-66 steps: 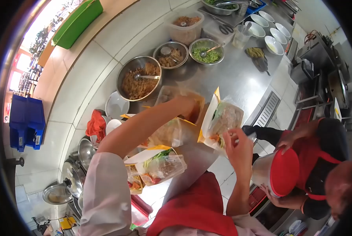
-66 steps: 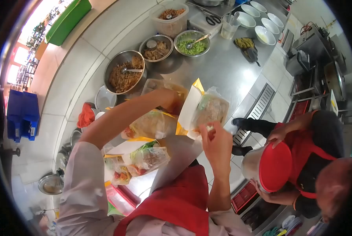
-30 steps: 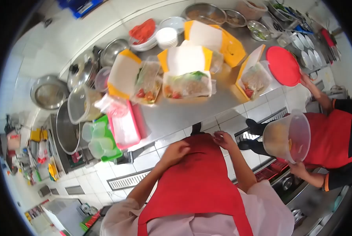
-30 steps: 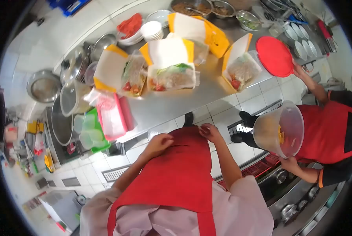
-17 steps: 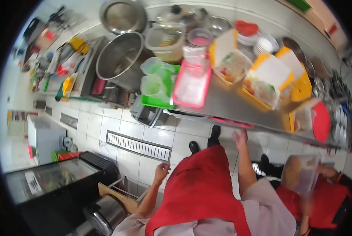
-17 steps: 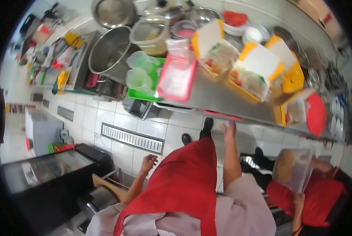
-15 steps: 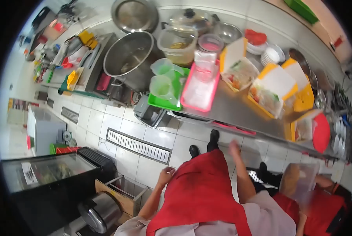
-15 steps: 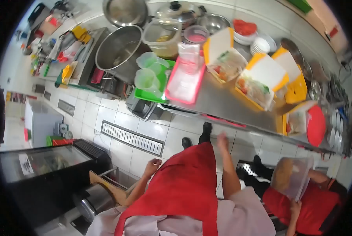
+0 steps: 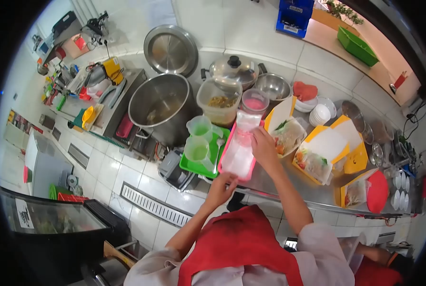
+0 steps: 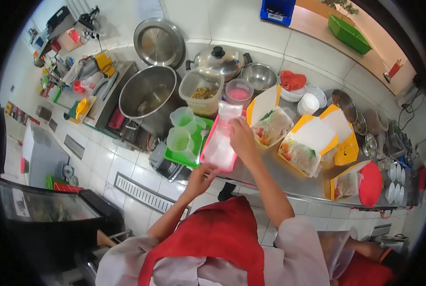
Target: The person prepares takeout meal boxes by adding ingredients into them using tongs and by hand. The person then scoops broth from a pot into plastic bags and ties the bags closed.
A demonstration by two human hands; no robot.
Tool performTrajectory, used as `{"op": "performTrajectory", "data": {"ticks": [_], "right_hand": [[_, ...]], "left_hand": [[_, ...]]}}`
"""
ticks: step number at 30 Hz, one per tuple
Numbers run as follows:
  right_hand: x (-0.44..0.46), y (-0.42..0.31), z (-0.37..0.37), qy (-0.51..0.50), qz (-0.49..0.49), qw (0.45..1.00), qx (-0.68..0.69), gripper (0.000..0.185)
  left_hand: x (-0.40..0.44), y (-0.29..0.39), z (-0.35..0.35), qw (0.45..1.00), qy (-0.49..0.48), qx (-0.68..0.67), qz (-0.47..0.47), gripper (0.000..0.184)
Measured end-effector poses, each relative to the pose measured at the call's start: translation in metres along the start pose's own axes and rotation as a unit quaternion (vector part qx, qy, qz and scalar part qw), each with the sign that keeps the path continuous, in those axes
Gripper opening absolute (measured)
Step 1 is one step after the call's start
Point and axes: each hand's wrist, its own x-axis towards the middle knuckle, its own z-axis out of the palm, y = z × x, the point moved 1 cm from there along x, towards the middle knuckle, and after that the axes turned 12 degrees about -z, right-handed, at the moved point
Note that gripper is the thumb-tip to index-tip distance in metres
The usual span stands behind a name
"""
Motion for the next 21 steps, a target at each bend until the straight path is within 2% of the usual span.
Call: {"op": "performTrajectory", "data": {"ticks": [3,6,9,10,13,15,17,21], "right_hand": [[0.025,0.067,0.053,-0.024,-0.101,0.992,-0.069,0.022],[0.033,0.062,0.049,-0.11,-0.036,0.99,-0.078,0.019],[0.017,0.058,0.052,-0.144,0.038,0.988,-0.031,0.017],[0.015,0.054,0.047,-0.111,0.038,0.993,-0.024,0.016],[0.014,0.044,0.033,-0.032,0.065,0.997,0.009,0.013],[0.015,0.047,0.028,-0.009,0.126,0.991,0.046,0.01],[0.015,0.059,0.023,-0.026,0.143,0.985,0.097,0.009],[0.014,0.072,0.006,-0.091,0.202,0.946,0.238,0.014]], "left_hand": [[0.082,0.024,0.004,0.996,0.073,-0.02,0.056,0.013],[0.138,0.033,0.008,0.985,0.139,-0.031,0.094,0.016],[0.159,0.048,0.006,0.982,0.165,-0.029,0.083,0.024],[0.162,0.048,0.006,0.988,0.14,-0.034,0.051,0.028],[0.173,0.047,0.009,0.962,0.172,0.098,0.188,0.034],[0.177,0.048,0.013,0.963,0.139,0.111,0.202,0.029],[0.183,0.04,0.015,0.966,0.095,0.116,0.209,0.025],[0.185,0.036,0.022,0.979,0.081,0.065,0.178,0.017]]}}
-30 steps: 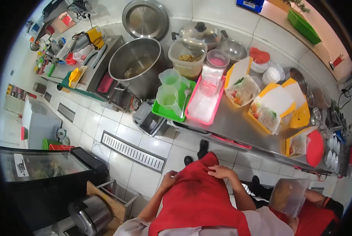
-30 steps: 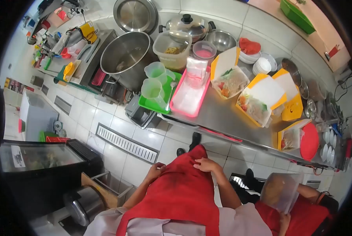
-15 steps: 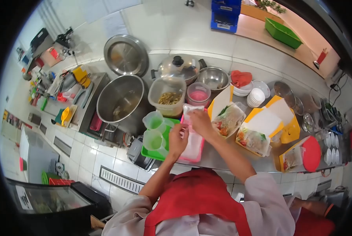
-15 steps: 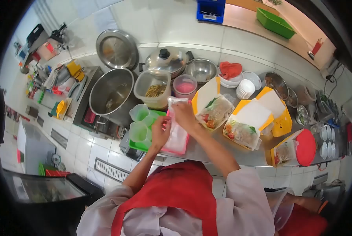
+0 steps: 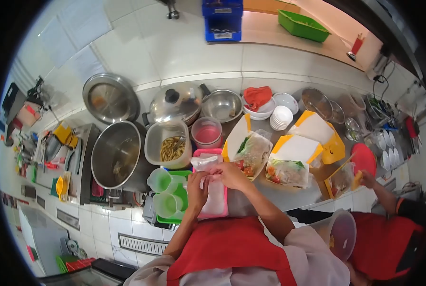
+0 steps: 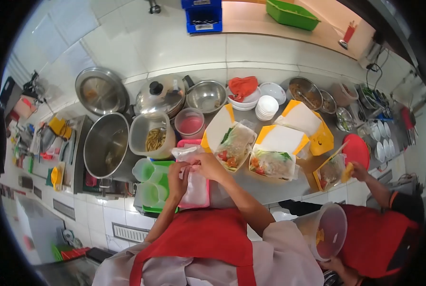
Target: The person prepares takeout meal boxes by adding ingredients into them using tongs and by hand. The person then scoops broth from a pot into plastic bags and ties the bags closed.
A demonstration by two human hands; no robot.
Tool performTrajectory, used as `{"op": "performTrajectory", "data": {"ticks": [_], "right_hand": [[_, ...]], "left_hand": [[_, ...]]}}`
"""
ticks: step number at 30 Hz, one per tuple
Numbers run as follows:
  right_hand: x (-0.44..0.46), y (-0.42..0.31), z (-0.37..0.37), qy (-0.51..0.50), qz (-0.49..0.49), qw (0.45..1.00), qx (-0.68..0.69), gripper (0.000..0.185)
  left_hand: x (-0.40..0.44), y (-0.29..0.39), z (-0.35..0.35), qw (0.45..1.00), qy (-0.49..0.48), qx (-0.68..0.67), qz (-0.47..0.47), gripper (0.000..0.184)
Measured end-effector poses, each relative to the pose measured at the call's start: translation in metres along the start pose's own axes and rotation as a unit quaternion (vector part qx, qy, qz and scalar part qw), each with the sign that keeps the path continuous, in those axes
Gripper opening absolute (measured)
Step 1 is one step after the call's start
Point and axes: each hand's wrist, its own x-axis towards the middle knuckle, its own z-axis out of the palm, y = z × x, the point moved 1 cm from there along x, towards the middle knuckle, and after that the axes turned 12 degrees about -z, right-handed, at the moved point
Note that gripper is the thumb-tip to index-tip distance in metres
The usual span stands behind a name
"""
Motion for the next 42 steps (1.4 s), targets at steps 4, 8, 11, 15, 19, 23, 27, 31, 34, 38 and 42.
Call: {"op": "performTrajectory", "data": {"ticks": [4,8,11,15,19,23,27,31,34,38,42], "right_hand": [[0.004,-0.005,-0.003,0.001,0.002,0.995,-0.103,0.015],[0.004,0.008,0.016,0.081,-0.009,0.994,-0.069,0.016],[0.002,0.0,0.018,0.065,-0.039,0.995,-0.062,0.014],[0.001,-0.003,0.021,0.089,-0.073,0.983,-0.143,0.01],[0.004,0.011,0.028,0.134,-0.03,0.983,-0.12,0.013],[0.002,0.01,0.028,0.151,-0.03,0.985,-0.075,0.015],[0.001,0.003,0.028,0.18,-0.072,0.979,-0.06,0.014],[0.0,0.007,0.031,0.19,-0.027,0.981,-0.005,0.01],[0.0,0.004,0.033,0.236,0.008,0.972,0.016,0.009],[0.0,-0.015,0.024,0.329,-0.009,0.944,-0.024,0.01],[0.001,-0.027,0.022,0.492,-0.141,0.851,0.117,0.01]], "left_hand": [[0.004,-0.01,0.009,1.0,-0.002,-0.005,-0.021,0.02],[0.007,0.012,0.001,0.994,0.068,0.047,0.078,0.028],[0.001,-0.01,0.01,0.998,0.056,0.02,0.009,0.03],[0.004,-0.008,0.011,0.995,0.07,0.041,0.059,0.034],[0.0,0.002,0.006,0.99,0.054,0.11,0.074,0.035],[-0.001,0.0,0.008,0.989,0.056,0.125,0.061,0.035],[-0.008,-0.006,0.014,0.991,0.097,0.078,0.049,0.045],[-0.007,0.005,0.007,0.982,0.067,0.154,0.083,0.057],[-0.008,0.007,0.007,0.981,0.077,0.161,0.082,0.059],[-0.009,0.014,0.004,0.979,0.081,0.178,0.063,0.051],[-0.005,0.015,-0.001,0.982,0.057,0.174,0.042,0.049]]}}
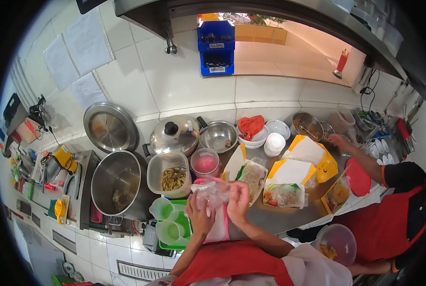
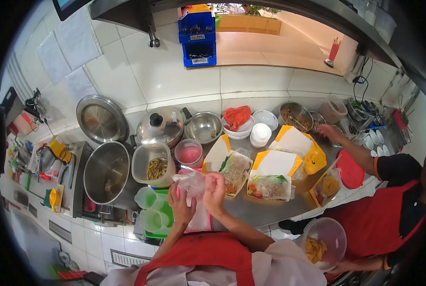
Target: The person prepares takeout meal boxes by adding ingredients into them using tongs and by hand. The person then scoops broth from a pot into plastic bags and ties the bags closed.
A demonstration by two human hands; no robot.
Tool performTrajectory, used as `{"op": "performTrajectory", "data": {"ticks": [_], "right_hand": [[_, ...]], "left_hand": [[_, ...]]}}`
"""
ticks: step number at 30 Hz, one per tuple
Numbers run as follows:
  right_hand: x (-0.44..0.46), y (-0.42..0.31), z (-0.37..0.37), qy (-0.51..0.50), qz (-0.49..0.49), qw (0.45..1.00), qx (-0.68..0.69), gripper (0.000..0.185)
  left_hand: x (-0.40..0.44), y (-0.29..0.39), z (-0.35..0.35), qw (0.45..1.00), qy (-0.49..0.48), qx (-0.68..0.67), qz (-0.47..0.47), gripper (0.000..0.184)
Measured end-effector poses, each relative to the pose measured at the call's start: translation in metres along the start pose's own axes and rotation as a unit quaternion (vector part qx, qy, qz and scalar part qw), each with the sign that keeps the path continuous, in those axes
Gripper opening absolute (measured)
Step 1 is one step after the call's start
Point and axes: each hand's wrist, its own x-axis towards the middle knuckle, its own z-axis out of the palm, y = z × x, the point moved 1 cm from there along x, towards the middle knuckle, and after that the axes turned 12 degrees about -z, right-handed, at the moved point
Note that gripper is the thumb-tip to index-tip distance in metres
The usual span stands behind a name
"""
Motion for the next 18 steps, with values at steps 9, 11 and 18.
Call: {"op": "performTrajectory", "data": {"ticks": [9,11,18], "right_hand": [[0.008,-0.054,-0.03,-0.389,-0.013,0.892,-0.231,0.024],[0.0,-0.063,-0.027,-0.402,0.012,0.886,-0.229,0.023],[-0.014,-0.064,-0.043,-0.476,0.233,0.842,-0.103,0.014]], "left_hand": [[0.001,0.036,-0.055,0.844,-0.296,-0.441,-0.071,0.071],[-0.013,0.031,-0.047,0.767,-0.317,-0.512,-0.222,0.069],[-0.046,-0.008,-0.048,0.686,-0.357,-0.524,-0.356,0.042]]}}
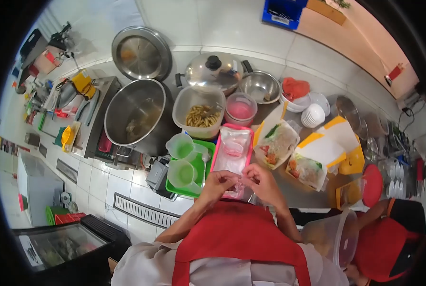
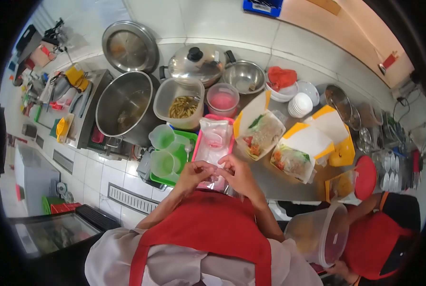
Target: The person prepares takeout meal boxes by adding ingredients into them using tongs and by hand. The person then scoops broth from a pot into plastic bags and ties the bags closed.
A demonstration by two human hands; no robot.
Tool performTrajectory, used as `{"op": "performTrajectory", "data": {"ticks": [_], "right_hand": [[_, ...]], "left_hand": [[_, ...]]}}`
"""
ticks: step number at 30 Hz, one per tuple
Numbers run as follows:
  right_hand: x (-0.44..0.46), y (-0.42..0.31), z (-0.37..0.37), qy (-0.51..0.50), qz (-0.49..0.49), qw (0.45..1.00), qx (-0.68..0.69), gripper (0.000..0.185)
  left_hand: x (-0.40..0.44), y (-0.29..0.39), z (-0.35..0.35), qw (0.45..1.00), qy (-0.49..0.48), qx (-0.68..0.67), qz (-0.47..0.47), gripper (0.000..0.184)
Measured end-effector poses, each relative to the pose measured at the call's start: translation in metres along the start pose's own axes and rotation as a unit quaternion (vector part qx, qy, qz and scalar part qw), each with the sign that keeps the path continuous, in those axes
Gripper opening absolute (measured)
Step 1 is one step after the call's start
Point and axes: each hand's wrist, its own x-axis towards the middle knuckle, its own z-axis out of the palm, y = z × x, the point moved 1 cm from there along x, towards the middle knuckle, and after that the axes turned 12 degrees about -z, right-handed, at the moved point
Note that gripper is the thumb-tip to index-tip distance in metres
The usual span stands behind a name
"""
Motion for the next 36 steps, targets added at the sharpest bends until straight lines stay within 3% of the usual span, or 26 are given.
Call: {"op": "performTrajectory", "data": {"ticks": [2,3,5,9,13,14,17,20,21,23,24,25,28,29,32,36], "right_hand": [[-0.009,0.012,-0.005,-0.017,0.048,0.995,0.086,0.018],[-0.013,0.018,-0.005,-0.009,0.028,0.996,0.09,0.017],[-0.019,0.022,-0.01,-0.015,0.027,0.999,0.015,0.018],[-0.027,0.013,-0.007,0.014,-0.008,0.998,-0.061,0.024],[-0.043,0.008,-0.017,0.025,0.01,0.996,-0.083,0.023],[-0.047,0.009,-0.019,0.024,0.013,0.996,-0.086,0.022],[-0.064,-0.019,-0.042,-0.098,0.063,0.992,0.056,0.022],[-0.084,0.039,-0.033,-0.001,-0.081,0.997,0.003,0.025],[-0.085,0.039,-0.035,0.013,-0.044,0.999,-0.01,0.024],[-0.087,0.033,-0.038,0.034,0.032,0.998,-0.034,0.024],[-0.087,0.022,-0.041,0.021,0.052,0.998,-0.013,0.023],[-0.086,0.005,-0.045,0.009,0.072,0.997,0.008,0.022],[-0.091,0.005,-0.052,0.019,0.108,0.991,0.071,0.019],[-0.094,0.012,-0.052,0.029,0.116,0.988,0.093,0.018],[-0.093,0.036,-0.053,0.21,0.114,0.962,0.131,0.015],[-0.09,0.053,-0.059,0.317,0.073,0.928,0.181,0.012]], "left_hand": [[-0.002,-0.005,0.0,0.999,-0.004,-0.043,-0.022,0.036],[-0.003,-0.005,0.004,0.996,-0.004,-0.084,-0.037,0.034],[-0.002,0.002,0.012,0.986,-0.022,-0.134,-0.098,0.038],[-0.001,0.004,0.032,0.996,0.025,0.038,-0.072,0.029],[0.018,-0.019,0.008,0.993,0.051,0.102,-0.02,0.021],[0.021,-0.026,0.005,0.997,0.046,0.063,-0.026,0.022],[0.022,-0.021,0.011,0.997,0.023,-0.028,-0.065,0.027],[0.007,0.012,0.038,0.959,-0.085,-0.236,-0.136,0.032],[0.013,0.007,0.032,0.935,-0.13,-0.282,-0.174,0.038],[0.007,0.002,0.047,0.993,-0.076,-0.06,-0.069,0.043],[0.005,0.0,0.053,0.997,-0.048,0.052,-0.01,0.046],[0.015,-0.008,0.043,0.996,-0.032,0.078,0.004,0.056],[0.023,-0.016,0.032,0.998,0.051,0.005,0.037,0.053],[0.025,-0.017,0.028,0.996,0.069,0.017,0.052,0.041],[0.027,-0.015,0.016,0.998,0.044,0.042,0.002,0.025],[0.025,-0.003,0.014,0.999,0.021,-0.045,0.009,0.024]]}}
